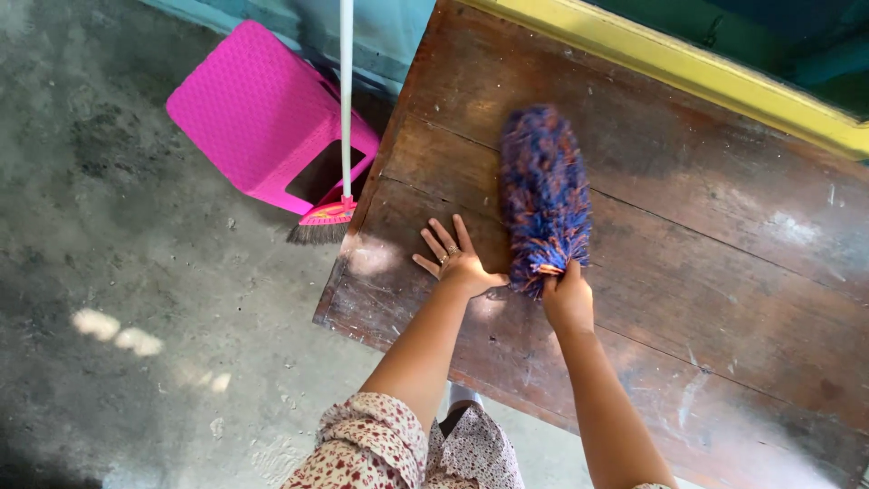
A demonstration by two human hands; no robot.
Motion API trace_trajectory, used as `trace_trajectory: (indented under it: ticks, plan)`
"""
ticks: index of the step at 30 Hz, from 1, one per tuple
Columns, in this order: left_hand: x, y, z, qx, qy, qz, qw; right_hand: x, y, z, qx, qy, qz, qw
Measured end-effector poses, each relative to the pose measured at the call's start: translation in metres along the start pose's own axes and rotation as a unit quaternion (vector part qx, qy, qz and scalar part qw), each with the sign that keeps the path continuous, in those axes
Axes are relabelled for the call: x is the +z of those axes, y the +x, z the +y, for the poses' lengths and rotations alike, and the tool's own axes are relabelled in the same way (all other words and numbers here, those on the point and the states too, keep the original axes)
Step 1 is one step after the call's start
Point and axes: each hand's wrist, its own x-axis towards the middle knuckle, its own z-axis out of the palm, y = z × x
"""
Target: The person sweeps a concrete floor with a broom, then uses a duster to wipe a wooden table and the top of a white appliance. The person places the broom aside and continues dusting the surfaces.
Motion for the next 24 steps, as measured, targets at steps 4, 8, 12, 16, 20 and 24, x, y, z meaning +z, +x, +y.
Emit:
trace_trajectory:
  ticks: [4,8,12,16,20,24]
  plan:
    - [0.016,0.020,-0.004,-0.012,0.010,0.008,1.000,0.030,0.005,-0.012,-0.038,0.013,0.060,0.997]
    - [0.026,0.032,-0.007,-0.022,0.020,0.021,0.999,0.033,0.002,-0.047,-0.090,0.017,0.024,0.995]
    - [0.010,0.014,-0.001,-0.022,0.022,0.012,0.999,0.018,0.018,-0.053,-0.036,0.044,-0.013,0.998]
    - [-0.001,0.006,0.000,-0.010,0.004,-0.013,1.000,0.038,0.049,-0.031,-0.031,0.036,0.103,0.994]
    - [0.006,0.014,-0.003,-0.015,0.003,-0.017,1.000,0.049,0.033,-0.050,-0.320,-0.268,0.313,0.853]
    - [0.020,0.031,-0.004,-0.036,0.020,0.004,0.999,0.061,0.039,-0.086,-0.157,0.010,0.143,0.977]
